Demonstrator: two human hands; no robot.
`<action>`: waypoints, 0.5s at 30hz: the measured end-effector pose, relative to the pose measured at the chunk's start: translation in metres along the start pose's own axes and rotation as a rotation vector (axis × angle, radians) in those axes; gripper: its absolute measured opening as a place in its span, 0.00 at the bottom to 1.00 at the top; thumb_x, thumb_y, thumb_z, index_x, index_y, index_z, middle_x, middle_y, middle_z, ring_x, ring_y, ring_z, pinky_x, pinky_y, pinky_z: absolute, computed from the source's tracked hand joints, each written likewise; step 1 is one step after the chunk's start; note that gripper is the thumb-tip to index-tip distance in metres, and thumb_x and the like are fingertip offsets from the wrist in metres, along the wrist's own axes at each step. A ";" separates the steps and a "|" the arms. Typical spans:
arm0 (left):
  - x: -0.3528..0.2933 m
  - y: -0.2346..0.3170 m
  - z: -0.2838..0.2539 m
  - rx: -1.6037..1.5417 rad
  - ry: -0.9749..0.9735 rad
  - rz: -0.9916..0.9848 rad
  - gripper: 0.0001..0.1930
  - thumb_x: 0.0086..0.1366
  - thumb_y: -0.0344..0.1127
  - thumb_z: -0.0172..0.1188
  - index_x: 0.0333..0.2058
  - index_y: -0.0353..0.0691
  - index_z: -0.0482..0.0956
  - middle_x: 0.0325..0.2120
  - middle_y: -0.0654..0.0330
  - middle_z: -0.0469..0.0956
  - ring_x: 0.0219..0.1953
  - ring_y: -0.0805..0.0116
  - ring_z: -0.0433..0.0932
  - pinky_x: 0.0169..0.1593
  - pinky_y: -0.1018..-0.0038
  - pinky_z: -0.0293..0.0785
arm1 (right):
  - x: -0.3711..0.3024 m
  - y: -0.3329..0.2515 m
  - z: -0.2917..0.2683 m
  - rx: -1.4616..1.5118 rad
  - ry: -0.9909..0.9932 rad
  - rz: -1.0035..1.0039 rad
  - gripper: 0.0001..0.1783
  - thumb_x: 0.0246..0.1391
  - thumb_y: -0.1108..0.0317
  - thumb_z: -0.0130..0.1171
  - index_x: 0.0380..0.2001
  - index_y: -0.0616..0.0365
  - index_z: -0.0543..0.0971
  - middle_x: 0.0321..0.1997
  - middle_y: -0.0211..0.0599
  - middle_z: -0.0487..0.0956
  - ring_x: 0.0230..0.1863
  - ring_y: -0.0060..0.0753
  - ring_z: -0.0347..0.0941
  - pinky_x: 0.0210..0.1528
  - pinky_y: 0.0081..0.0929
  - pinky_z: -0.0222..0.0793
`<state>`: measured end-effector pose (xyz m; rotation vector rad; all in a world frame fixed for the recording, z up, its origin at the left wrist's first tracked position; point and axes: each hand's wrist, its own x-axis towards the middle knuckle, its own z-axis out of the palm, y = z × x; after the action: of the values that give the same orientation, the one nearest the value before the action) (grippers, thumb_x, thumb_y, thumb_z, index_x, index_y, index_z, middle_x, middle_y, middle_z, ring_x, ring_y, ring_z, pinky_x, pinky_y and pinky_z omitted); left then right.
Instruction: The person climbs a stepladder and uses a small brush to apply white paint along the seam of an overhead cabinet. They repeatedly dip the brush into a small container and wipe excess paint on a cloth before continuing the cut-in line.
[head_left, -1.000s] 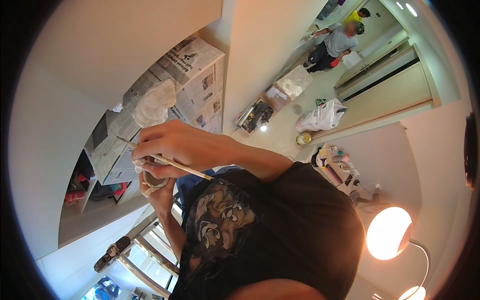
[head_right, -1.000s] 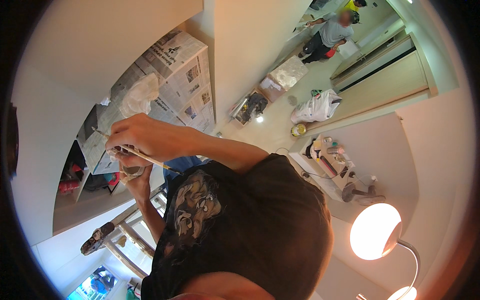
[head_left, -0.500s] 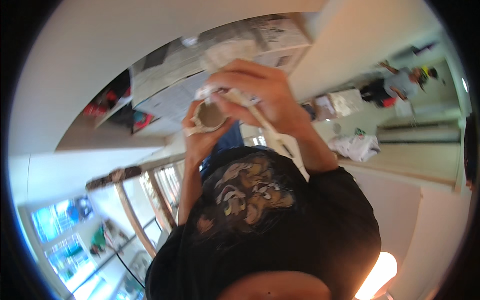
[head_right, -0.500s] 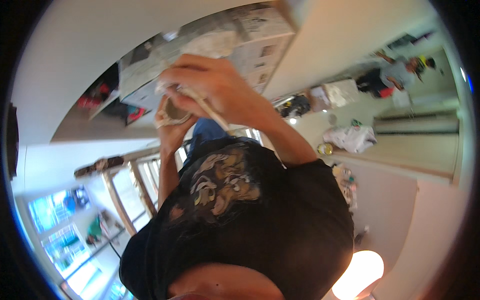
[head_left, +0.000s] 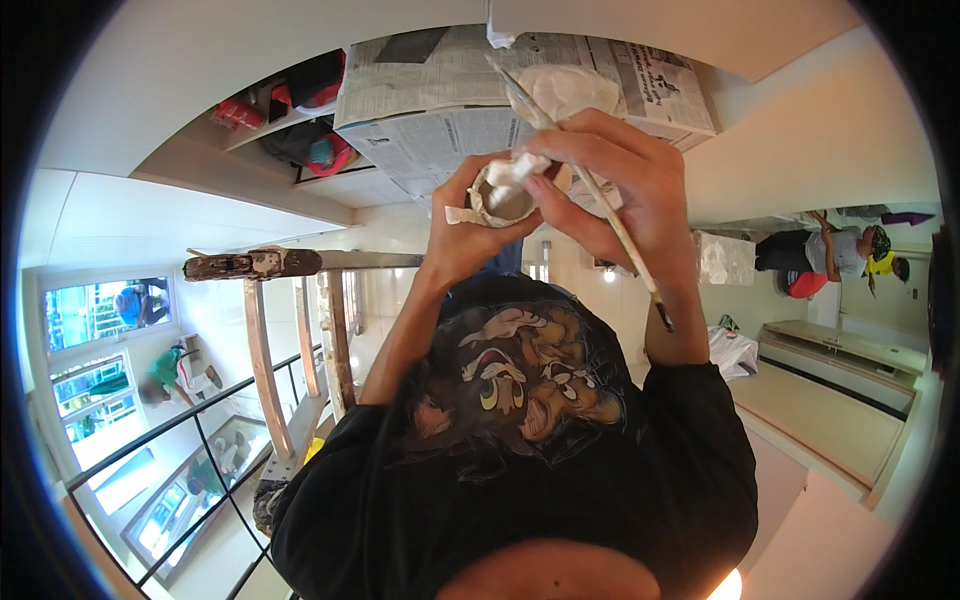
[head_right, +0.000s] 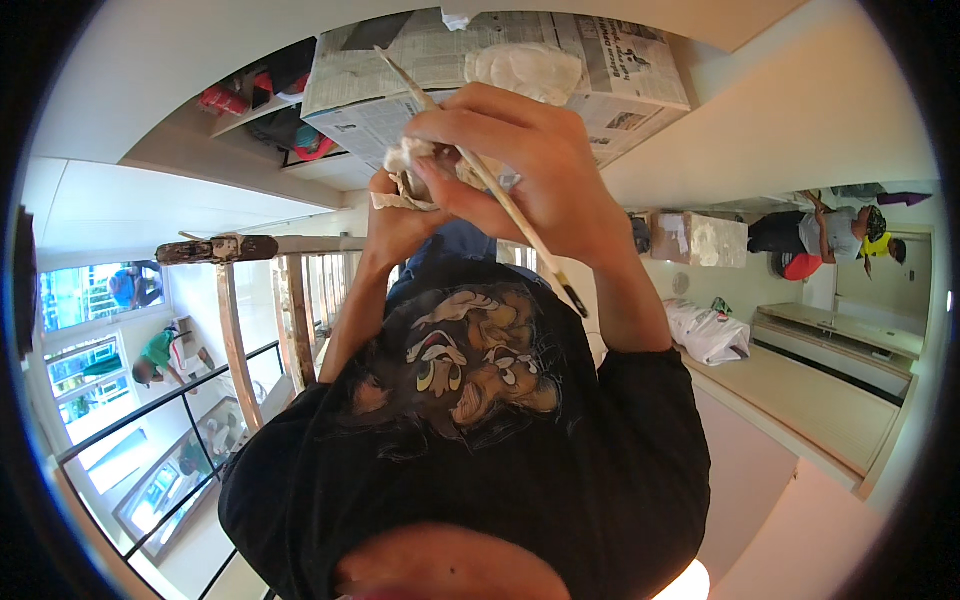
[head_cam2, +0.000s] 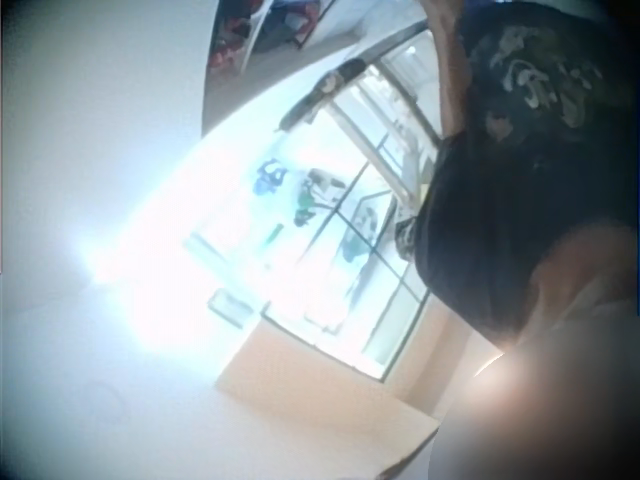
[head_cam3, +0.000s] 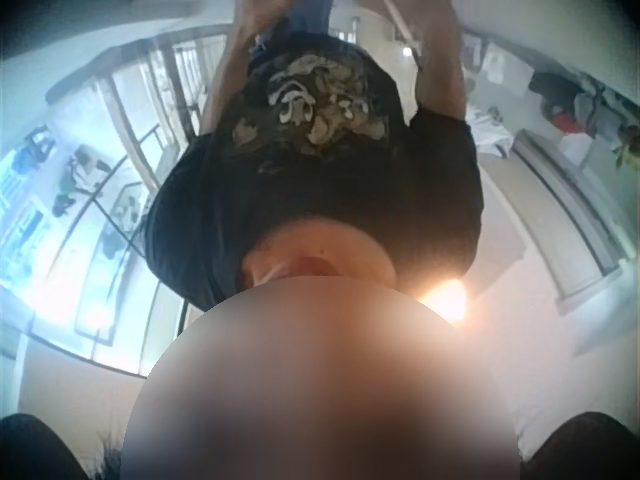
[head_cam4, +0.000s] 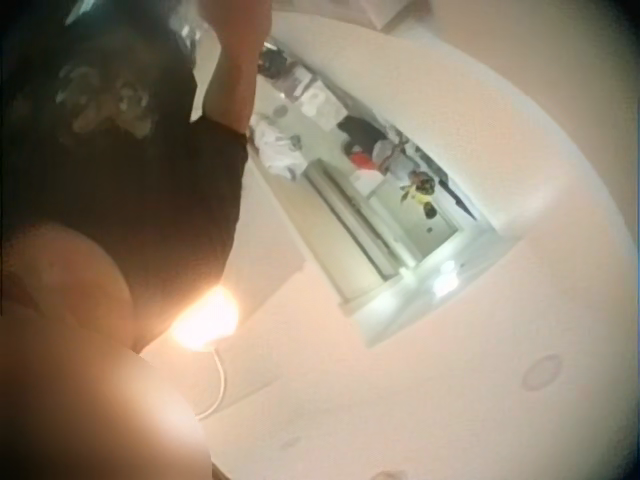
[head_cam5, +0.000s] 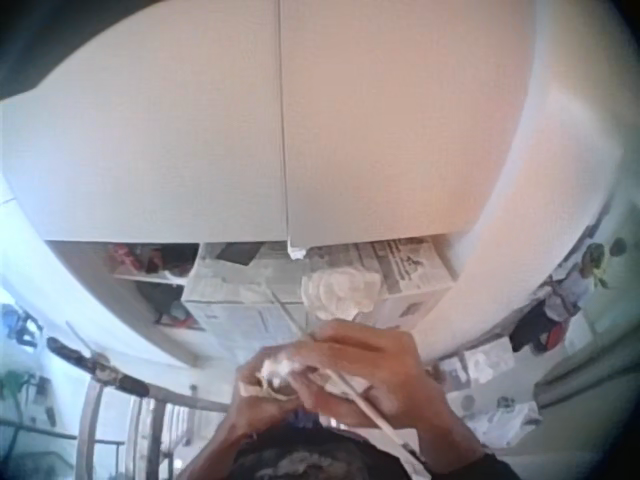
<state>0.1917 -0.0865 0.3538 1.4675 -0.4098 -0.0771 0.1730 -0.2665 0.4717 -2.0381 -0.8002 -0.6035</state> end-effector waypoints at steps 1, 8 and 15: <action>0.000 -0.001 0.000 -0.023 0.005 0.000 0.31 0.50 0.34 0.81 0.51 0.35 0.77 0.41 0.58 0.84 0.44 0.73 0.81 0.49 0.73 0.79 | 0.002 0.001 -0.001 -0.025 0.023 -0.012 0.15 0.49 0.76 0.70 0.42 0.58 0.84 0.34 0.37 0.82 0.31 0.33 0.80 0.35 0.25 0.76; 0.001 -0.001 0.001 -0.045 -0.048 -0.067 0.29 0.50 0.35 0.81 0.49 0.35 0.77 0.42 0.60 0.82 0.45 0.73 0.79 0.50 0.73 0.77 | 0.009 0.018 0.008 0.089 0.064 0.089 0.13 0.53 0.73 0.69 0.43 0.62 0.84 0.34 0.38 0.82 0.32 0.32 0.81 0.37 0.26 0.76; -0.001 0.001 0.000 -0.139 -0.001 -0.119 0.29 0.51 0.37 0.81 0.48 0.36 0.76 0.41 0.62 0.81 0.44 0.74 0.78 0.49 0.73 0.76 | -0.003 0.020 -0.018 0.363 0.318 0.315 0.15 0.69 0.65 0.55 0.46 0.68 0.82 0.39 0.44 0.85 0.37 0.29 0.82 0.46 0.28 0.78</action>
<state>0.1903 -0.0857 0.3543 1.3538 -0.3115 -0.1972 0.1829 -0.2917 0.4685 -1.6357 -0.3582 -0.5387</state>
